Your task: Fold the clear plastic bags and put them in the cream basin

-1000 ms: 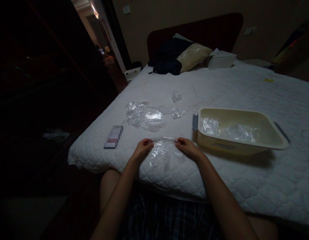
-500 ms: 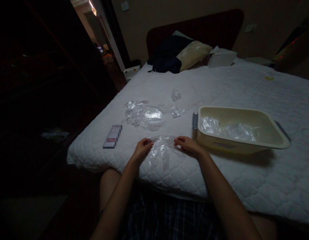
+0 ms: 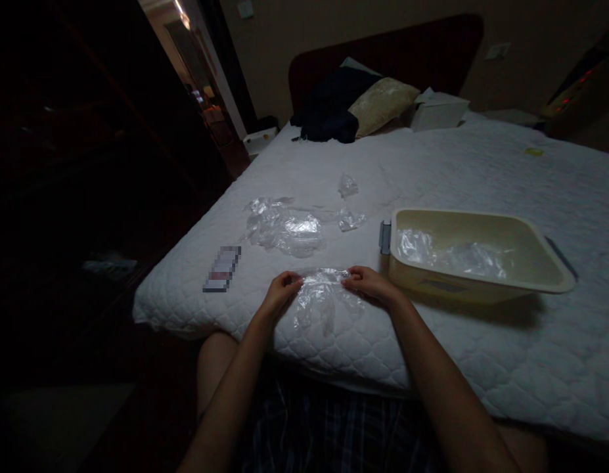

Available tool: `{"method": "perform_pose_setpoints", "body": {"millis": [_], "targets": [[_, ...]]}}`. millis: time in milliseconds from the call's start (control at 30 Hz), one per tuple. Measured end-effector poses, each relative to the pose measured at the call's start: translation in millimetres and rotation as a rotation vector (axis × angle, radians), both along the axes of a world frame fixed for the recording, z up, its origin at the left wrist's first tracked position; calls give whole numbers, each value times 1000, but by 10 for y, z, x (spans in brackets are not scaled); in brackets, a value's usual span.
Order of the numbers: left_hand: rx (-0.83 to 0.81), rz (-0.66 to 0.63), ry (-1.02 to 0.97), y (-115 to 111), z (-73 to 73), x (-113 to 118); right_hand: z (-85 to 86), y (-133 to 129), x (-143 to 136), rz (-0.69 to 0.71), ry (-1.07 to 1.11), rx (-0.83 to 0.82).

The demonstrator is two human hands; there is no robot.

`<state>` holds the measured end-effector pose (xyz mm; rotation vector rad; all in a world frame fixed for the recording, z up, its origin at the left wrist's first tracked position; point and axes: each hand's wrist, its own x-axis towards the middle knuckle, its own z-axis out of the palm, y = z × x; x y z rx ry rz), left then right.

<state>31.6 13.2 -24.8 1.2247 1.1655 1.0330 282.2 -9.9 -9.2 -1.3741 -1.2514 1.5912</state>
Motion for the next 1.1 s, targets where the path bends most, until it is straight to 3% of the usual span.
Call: {"method": "perform_pose_setpoints", "body": {"millis": [367, 567, 867, 1100], "targets": [[-20, 14, -14, -10, -34, -13, 104, -11, -98, -32, -187, 124], [-5, 15, -17, -20, -15, -19, 181, -22, -115, -77, -124, 10], [-48, 15, -35, -29, 13, -16, 17, 56, -90, -39, -157, 126], [-126, -21, -95, -83, 50, -34, 58, -9, -115, -73, -66, 121]]}}
